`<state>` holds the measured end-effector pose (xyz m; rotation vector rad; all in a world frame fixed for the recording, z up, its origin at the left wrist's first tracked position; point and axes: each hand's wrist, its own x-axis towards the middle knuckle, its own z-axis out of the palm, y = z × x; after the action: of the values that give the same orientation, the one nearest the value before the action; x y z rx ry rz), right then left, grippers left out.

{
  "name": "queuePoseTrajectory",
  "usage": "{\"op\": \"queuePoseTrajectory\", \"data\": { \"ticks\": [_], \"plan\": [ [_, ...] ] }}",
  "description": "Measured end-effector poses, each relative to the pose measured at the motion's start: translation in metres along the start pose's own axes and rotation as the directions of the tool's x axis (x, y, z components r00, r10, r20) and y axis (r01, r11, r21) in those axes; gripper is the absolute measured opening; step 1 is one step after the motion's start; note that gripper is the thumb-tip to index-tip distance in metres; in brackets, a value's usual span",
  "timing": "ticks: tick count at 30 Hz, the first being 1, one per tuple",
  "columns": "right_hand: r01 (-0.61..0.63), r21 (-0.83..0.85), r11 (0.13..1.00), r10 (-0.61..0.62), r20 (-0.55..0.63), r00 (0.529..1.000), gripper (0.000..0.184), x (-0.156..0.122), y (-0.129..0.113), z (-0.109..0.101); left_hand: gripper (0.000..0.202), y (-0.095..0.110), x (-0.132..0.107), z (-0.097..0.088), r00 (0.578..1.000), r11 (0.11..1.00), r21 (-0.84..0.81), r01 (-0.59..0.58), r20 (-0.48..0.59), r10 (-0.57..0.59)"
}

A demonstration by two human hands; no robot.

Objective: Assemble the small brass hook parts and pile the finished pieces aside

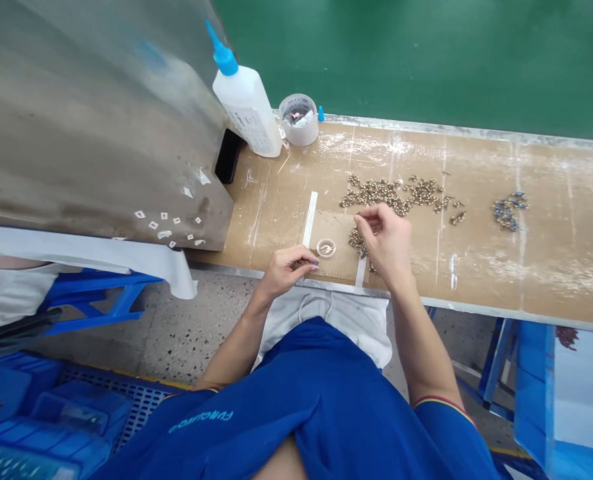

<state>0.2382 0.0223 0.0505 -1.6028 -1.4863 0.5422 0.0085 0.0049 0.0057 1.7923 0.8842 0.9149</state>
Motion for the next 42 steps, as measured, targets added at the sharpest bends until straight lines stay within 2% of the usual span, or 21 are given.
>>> {"op": "queuePoseTrajectory", "data": {
  "ticks": [2,4,7,10,15,29,33,37,42],
  "plan": [
    [-0.056,0.093,0.994,0.058,-0.016,0.998,0.015,-0.028,-0.01,-0.005,0.015,0.001,0.0,0.0,1.0,1.0,0.011,-0.001,0.008,0.001],
    [-0.121,0.207,0.971,0.126,-0.007,0.992,0.018,-0.055,-0.016,-0.001,0.016,0.001,0.0,0.001,1.0,1.0,0.016,-0.005,0.019,0.005],
    [-0.203,0.345,0.916,0.217,-0.001,0.976,0.024,-0.085,-0.017,0.017,0.017,0.001,0.001,0.002,0.999,1.0,0.021,-0.023,0.026,0.022],
    [-0.241,0.41,0.88,0.255,0.021,0.967,0.027,-0.096,-0.013,0.038,0.019,0.0,0.001,0.002,0.999,0.999,0.025,-0.035,0.029,0.035],
    [-0.262,0.419,0.869,0.242,0.102,0.965,0.029,-0.097,-0.005,0.05,0.026,0.001,0.002,0.003,0.999,1.0,0.031,-0.005,0.039,0.004],
    [-0.26,0.351,0.9,0.196,0.208,0.958,0.022,-0.094,0.0,0.044,0.033,0.002,0.005,0.004,0.998,0.998,0.056,-0.028,0.057,0.025],
    [-0.218,0.315,0.924,0.146,0.236,0.961,0.02,-0.092,-0.003,0.038,0.031,0.0,0.004,0.004,0.998,0.998,0.062,-0.032,0.062,0.029],
    [-0.145,0.206,0.968,0.087,0.264,0.96,0.016,-0.087,-0.008,0.032,0.034,-0.002,0.002,0.004,0.996,0.995,0.096,-0.023,0.088,0.014],
    [-0.092,0.158,0.983,0.035,0.333,0.942,0.013,-0.081,-0.009,0.028,0.032,-0.003,0.0,0.003,0.993,0.991,0.125,-0.037,0.119,0.022]
  ]
}}
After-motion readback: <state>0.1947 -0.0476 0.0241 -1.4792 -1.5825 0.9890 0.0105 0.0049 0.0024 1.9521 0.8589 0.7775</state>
